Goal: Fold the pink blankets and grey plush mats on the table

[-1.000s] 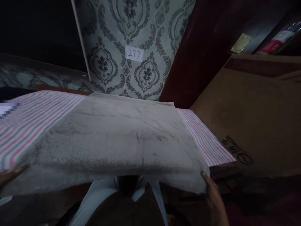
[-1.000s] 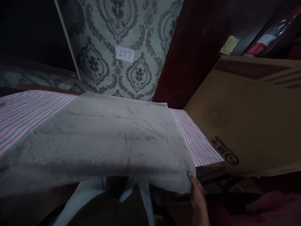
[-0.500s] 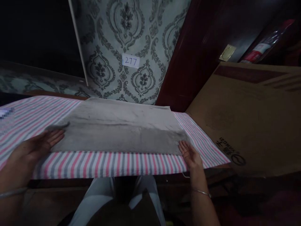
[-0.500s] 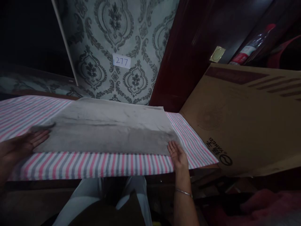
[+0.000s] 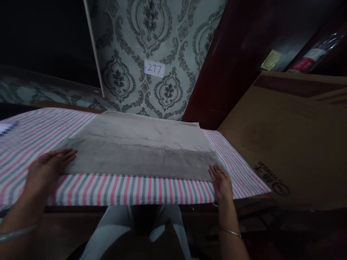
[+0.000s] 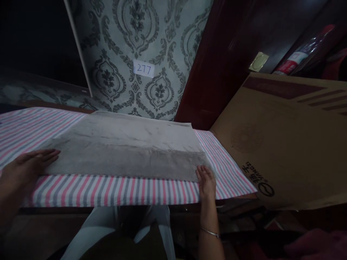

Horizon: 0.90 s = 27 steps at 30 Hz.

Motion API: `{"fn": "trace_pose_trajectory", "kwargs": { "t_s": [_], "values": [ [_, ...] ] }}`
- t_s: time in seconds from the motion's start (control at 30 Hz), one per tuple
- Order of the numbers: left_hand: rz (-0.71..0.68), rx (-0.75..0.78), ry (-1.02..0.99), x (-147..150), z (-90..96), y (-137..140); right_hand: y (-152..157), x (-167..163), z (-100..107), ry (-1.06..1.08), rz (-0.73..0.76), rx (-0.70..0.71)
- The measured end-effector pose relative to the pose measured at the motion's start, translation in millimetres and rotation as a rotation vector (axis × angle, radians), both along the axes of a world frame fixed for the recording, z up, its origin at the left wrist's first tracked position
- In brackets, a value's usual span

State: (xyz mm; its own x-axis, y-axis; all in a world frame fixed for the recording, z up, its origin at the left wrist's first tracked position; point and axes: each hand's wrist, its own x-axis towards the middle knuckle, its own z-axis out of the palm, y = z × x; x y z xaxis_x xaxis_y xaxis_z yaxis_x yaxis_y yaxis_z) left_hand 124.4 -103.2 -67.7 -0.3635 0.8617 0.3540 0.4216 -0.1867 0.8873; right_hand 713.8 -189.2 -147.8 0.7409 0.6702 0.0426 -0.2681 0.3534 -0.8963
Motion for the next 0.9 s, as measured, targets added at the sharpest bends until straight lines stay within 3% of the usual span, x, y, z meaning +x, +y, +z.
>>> {"fn": "trace_pose_trajectory", "kwargs": {
  "t_s": [0.1,0.2,0.33,0.5,0.9],
  "values": [
    [0.089,-0.099,-0.137,15.3,6.6,-6.8,1.0,-12.4,-3.1,-0.182,-0.085,-0.069],
    [0.123,-0.092,0.202,18.2,5.8,-5.9,0.1,-23.6,-2.3,-0.588,-0.175,-0.181],
    [0.041,-0.030,0.603,13.1,-5.8,3.3,-0.9,-33.4,2.9,-1.023,-0.188,-0.221],
    [-0.017,0.007,0.839,8.9,-14.8,12.0,-0.2,-36.8,5.1,-1.104,-0.196,-0.234],
    [0.000,-0.021,0.865,4.3,-15.7,11.6,0.7,-37.7,3.0,-1.103,-0.202,-0.203]
  ]
}}
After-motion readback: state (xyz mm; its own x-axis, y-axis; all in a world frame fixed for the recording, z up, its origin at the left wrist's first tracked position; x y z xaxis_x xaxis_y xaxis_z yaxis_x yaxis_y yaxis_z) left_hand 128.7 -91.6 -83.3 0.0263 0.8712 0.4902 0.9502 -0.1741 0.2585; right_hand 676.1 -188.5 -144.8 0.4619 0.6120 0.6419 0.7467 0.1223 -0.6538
